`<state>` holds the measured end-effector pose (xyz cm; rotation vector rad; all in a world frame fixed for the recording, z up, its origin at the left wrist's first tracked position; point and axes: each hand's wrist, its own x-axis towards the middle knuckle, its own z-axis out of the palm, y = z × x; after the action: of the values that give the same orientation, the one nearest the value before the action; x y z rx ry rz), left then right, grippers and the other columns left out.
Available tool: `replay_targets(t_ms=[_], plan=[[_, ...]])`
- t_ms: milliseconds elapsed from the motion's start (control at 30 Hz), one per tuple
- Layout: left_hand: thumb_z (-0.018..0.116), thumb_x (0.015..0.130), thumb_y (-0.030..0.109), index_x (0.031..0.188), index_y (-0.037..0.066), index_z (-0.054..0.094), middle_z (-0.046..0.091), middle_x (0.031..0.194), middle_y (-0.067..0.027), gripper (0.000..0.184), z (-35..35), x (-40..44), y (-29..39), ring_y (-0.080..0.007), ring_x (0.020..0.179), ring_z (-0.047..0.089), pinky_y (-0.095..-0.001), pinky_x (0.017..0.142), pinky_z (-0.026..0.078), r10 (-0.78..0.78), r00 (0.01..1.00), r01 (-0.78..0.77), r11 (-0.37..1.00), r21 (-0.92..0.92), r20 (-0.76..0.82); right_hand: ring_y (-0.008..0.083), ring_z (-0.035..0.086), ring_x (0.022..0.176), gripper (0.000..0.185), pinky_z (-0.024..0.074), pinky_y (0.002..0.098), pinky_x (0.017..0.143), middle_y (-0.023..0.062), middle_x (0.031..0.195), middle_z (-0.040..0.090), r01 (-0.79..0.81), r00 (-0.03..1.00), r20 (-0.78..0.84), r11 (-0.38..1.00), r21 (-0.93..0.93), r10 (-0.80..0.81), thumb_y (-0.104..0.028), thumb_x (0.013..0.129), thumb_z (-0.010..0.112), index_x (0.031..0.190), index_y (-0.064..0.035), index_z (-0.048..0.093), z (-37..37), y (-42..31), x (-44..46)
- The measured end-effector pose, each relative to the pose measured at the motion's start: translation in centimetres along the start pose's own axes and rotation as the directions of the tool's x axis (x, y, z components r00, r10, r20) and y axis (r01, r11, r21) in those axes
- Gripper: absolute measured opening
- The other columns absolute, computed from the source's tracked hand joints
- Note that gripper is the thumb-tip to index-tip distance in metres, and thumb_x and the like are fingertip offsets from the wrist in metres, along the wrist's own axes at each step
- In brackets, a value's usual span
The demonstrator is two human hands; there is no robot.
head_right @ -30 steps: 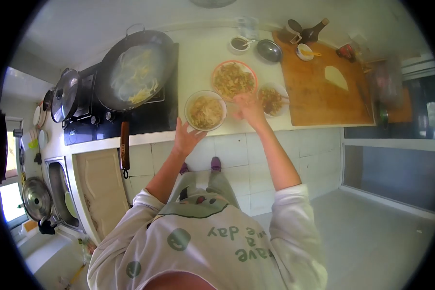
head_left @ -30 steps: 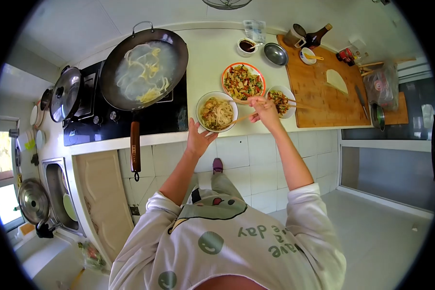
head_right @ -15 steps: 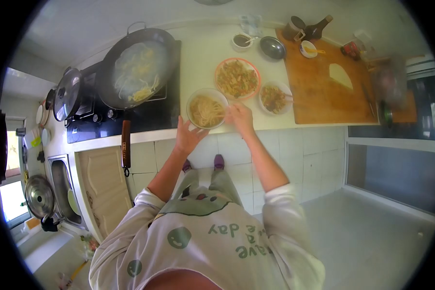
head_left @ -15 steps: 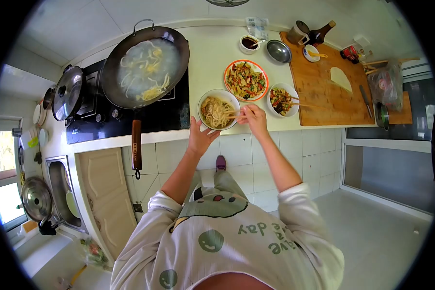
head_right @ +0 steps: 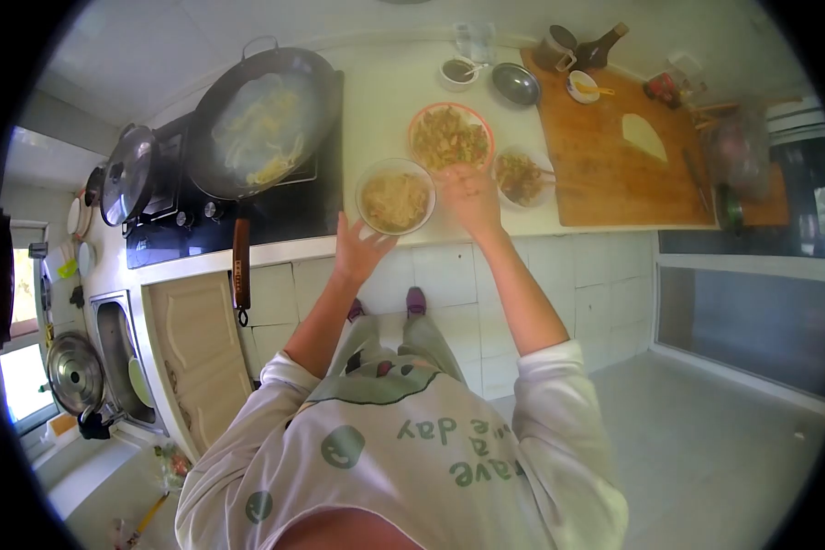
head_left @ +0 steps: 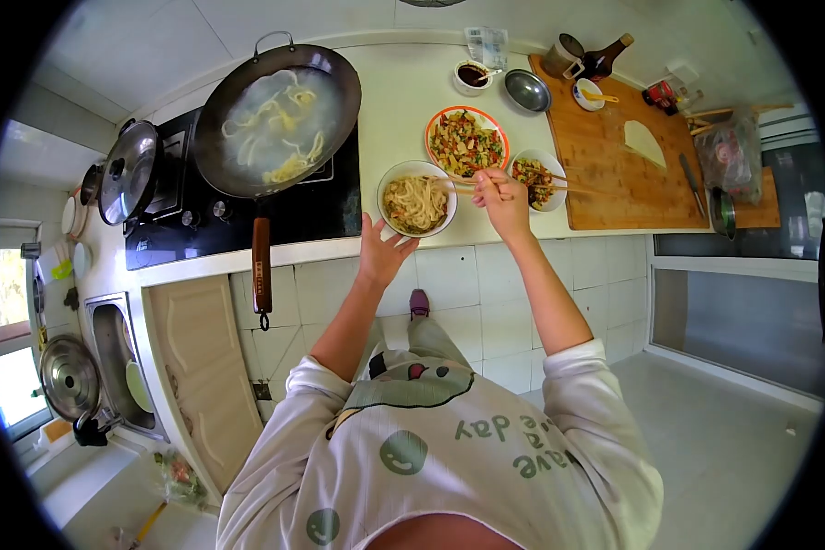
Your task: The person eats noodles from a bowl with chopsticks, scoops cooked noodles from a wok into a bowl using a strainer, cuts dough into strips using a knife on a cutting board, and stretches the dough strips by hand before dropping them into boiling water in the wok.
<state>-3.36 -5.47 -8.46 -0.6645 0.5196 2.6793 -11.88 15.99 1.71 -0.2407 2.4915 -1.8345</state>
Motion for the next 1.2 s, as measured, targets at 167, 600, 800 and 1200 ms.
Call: replay_targets(t_ms=[167,600,800,1200], plan=[[0.037,0.086,0.068,0.145,0.013,0.008,0.015,0.143,-0.0289,0.085,0.9,0.1,0.0,-0.0476,0.127,0.030,-0.0521,0.106,0.029,0.005,1.000,-0.005,1.000,-0.009,-0.022,0.0100,0.060,0.059,0.017,0.0500,0.0211,0.053,0.0067,0.074,0.063,0.067,0.997,-0.028,0.991,-0.115,-0.071,-0.013,0.092,0.054,0.093,0.0013,0.063,2.7,3.5,-1.0],[0.039,0.087,0.064,0.145,0.014,0.005,0.012,0.142,-0.0289,0.084,0.9,0.4,-0.9,-0.0455,0.131,0.025,-0.0521,0.107,0.029,-0.006,1.000,0.009,0.993,-0.118,0.023,0.0123,0.060,0.055,0.017,0.0510,0.0236,0.053,0.0058,0.074,0.063,-0.043,0.998,-0.059,0.982,-0.184,0.033,-0.014,0.090,0.057,0.093,0.0014,0.062,-0.2,-5.2,-1.5],[0.040,0.087,0.065,0.145,0.019,0.001,0.009,0.144,-0.0287,0.084,1.9,0.2,-1.1,-0.0461,0.129,0.028,-0.0518,0.107,0.029,-0.008,0.999,0.007,0.999,-0.032,-0.041,0.0181,0.062,0.054,0.020,0.0525,0.0265,0.049,0.0094,0.072,0.058,-0.295,0.902,-0.229,0.911,0.289,0.365,-0.015,0.091,0.053,0.091,0.0039,0.060,0.3,2.5,-3.5],[0.034,0.090,0.062,0.143,0.013,0.011,0.019,0.144,-0.0238,0.076,2.1,0.2,-1.0,-0.0431,0.130,0.029,-0.0516,0.107,0.031,0.026,1.000,-0.026,0.996,-0.082,-0.006,0.0177,0.062,0.059,0.019,0.0506,0.0285,0.054,0.0064,0.079,0.065,0.159,0.974,0.202,0.943,-0.293,-0.101,-0.017,0.090,0.053,0.094,-0.0007,0.061,1.7,-1.5,-0.4]])
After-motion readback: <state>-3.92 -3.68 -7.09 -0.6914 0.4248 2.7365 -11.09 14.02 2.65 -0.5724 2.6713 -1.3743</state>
